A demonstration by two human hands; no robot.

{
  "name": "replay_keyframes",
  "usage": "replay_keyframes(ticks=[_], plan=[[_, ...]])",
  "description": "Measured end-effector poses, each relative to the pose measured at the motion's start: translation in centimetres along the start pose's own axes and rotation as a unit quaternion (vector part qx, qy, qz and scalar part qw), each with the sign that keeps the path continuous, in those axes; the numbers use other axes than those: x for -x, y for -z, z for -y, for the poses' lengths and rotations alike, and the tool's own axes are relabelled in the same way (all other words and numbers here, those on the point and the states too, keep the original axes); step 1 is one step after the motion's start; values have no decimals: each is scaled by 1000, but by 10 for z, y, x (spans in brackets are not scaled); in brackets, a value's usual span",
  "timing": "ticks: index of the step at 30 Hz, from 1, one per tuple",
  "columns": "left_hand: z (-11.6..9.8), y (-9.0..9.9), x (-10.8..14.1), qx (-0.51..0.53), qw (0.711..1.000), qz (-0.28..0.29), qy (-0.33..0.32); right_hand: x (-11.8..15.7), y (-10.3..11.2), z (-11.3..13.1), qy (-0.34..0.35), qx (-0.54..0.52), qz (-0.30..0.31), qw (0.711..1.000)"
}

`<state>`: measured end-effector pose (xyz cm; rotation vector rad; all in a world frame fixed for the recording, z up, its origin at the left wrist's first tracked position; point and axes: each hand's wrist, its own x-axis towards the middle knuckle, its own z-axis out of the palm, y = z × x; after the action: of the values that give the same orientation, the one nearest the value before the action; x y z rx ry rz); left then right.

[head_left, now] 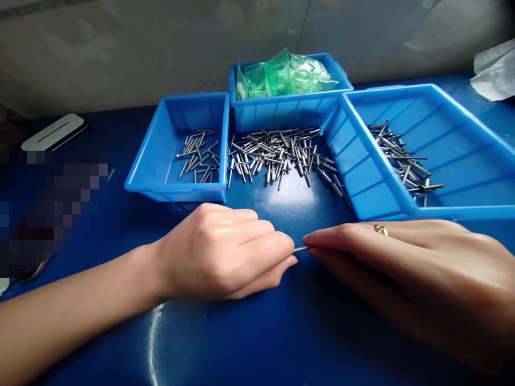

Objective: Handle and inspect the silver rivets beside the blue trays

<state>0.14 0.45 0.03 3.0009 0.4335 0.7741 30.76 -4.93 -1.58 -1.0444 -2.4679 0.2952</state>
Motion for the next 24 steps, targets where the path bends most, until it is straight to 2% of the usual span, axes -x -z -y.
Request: replay_keyframes(ticks=[6,10,15,19,24], plan=[[0,2,2,31,999,-28,3,9,-2,2,-23,20,6,1000],[1,3,3,81,997,-6,-3,6,0,2,-13,21,14,1000],[0,0,2,26,999,-9,15,-4,1,4,21,1,21,1000],[-2,-2,0,13,1000,-6,27,-8,3,8,21,-4,26,999],[-1,-2,-1,11,1000,-3,22,-7,10,8,39,43,20,998]])
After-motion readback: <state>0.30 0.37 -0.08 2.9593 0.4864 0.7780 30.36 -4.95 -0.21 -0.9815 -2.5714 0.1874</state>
